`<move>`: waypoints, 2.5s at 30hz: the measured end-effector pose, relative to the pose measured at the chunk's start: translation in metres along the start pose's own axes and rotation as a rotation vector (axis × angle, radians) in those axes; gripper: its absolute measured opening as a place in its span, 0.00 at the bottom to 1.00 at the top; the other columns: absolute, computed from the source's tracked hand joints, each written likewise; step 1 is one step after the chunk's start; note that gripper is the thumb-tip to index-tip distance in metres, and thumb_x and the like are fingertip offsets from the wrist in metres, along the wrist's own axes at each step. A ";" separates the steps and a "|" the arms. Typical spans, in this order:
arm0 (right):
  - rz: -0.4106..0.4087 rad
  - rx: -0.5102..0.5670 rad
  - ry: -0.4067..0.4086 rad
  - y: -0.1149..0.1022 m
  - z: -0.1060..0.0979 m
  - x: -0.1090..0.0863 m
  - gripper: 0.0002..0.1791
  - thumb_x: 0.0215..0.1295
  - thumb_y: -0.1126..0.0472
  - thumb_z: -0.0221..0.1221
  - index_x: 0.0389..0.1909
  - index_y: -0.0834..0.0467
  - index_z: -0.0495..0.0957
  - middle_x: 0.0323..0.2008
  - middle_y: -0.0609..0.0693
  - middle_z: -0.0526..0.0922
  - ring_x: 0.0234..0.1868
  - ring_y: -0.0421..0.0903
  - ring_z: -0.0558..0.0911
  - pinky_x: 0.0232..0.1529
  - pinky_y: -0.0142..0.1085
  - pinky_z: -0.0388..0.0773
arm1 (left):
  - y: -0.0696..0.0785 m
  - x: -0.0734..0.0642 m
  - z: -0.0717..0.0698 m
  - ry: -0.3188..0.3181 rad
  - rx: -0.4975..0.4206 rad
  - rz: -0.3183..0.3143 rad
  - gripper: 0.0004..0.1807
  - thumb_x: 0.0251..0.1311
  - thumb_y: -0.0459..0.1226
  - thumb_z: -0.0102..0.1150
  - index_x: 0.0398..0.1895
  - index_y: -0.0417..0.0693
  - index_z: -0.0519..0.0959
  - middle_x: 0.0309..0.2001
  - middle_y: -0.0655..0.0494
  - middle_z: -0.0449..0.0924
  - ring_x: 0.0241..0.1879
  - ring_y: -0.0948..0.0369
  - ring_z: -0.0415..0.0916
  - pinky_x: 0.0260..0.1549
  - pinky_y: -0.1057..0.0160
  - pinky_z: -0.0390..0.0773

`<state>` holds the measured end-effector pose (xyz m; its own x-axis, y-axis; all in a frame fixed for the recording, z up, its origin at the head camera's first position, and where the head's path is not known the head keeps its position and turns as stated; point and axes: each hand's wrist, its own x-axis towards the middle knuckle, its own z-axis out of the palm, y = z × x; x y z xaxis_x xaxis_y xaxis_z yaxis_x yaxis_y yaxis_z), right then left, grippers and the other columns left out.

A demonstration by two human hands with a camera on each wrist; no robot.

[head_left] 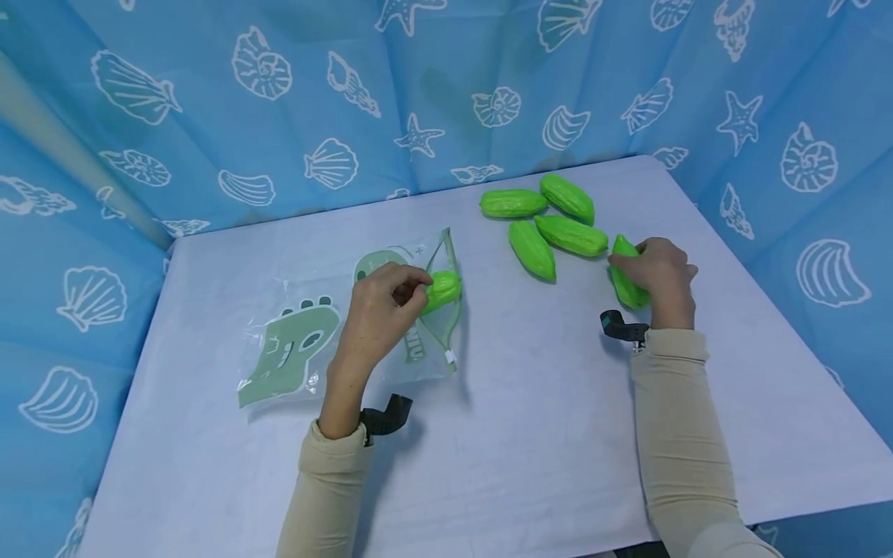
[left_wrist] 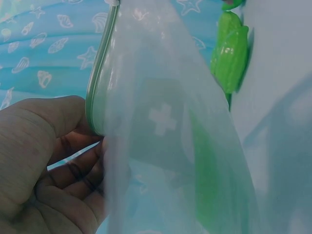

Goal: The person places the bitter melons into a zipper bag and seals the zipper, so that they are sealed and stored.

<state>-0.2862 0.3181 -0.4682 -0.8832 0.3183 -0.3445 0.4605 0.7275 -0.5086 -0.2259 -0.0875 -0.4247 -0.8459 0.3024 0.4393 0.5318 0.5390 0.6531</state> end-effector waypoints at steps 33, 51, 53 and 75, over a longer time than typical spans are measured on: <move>-0.415 0.767 0.137 -0.065 0.013 -0.037 0.29 0.60 0.49 0.70 0.60 0.58 0.80 0.46 0.46 0.79 0.48 0.42 0.73 0.50 0.35 0.70 | -0.003 0.000 0.001 -0.010 0.014 -0.015 0.10 0.63 0.28 0.55 0.41 0.41 0.86 0.34 0.55 0.79 0.29 0.62 0.74 0.30 0.62 0.76; -0.575 0.777 -0.069 -0.091 0.053 -0.047 0.25 0.60 0.56 0.71 0.55 0.62 0.80 0.39 0.46 0.81 0.42 0.46 0.77 0.44 0.34 0.75 | -0.001 0.001 0.000 0.010 0.010 0.015 0.10 0.63 0.28 0.55 0.40 0.41 0.86 0.33 0.55 0.79 0.28 0.62 0.74 0.29 0.62 0.76; -0.574 0.769 -0.091 -0.092 0.056 -0.049 0.26 0.60 0.55 0.71 0.57 0.62 0.79 0.39 0.45 0.80 0.42 0.45 0.76 0.42 0.32 0.74 | -0.001 0.000 0.001 0.005 0.011 0.014 0.10 0.63 0.28 0.55 0.40 0.41 0.86 0.33 0.55 0.79 0.28 0.62 0.74 0.29 0.62 0.76; -0.577 0.754 -0.180 -0.109 0.073 -0.058 0.29 0.61 0.56 0.70 0.62 0.62 0.76 0.47 0.49 0.81 0.48 0.46 0.78 0.50 0.32 0.75 | -0.003 0.001 0.000 0.030 0.019 0.021 0.09 0.63 0.28 0.56 0.40 0.41 0.86 0.32 0.55 0.79 0.28 0.62 0.73 0.28 0.63 0.76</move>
<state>-0.2787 0.1757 -0.4506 -0.9934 -0.1096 0.0328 -0.0482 0.1411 -0.9888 -0.2277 -0.0889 -0.4261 -0.8327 0.2905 0.4714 0.5487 0.5473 0.6320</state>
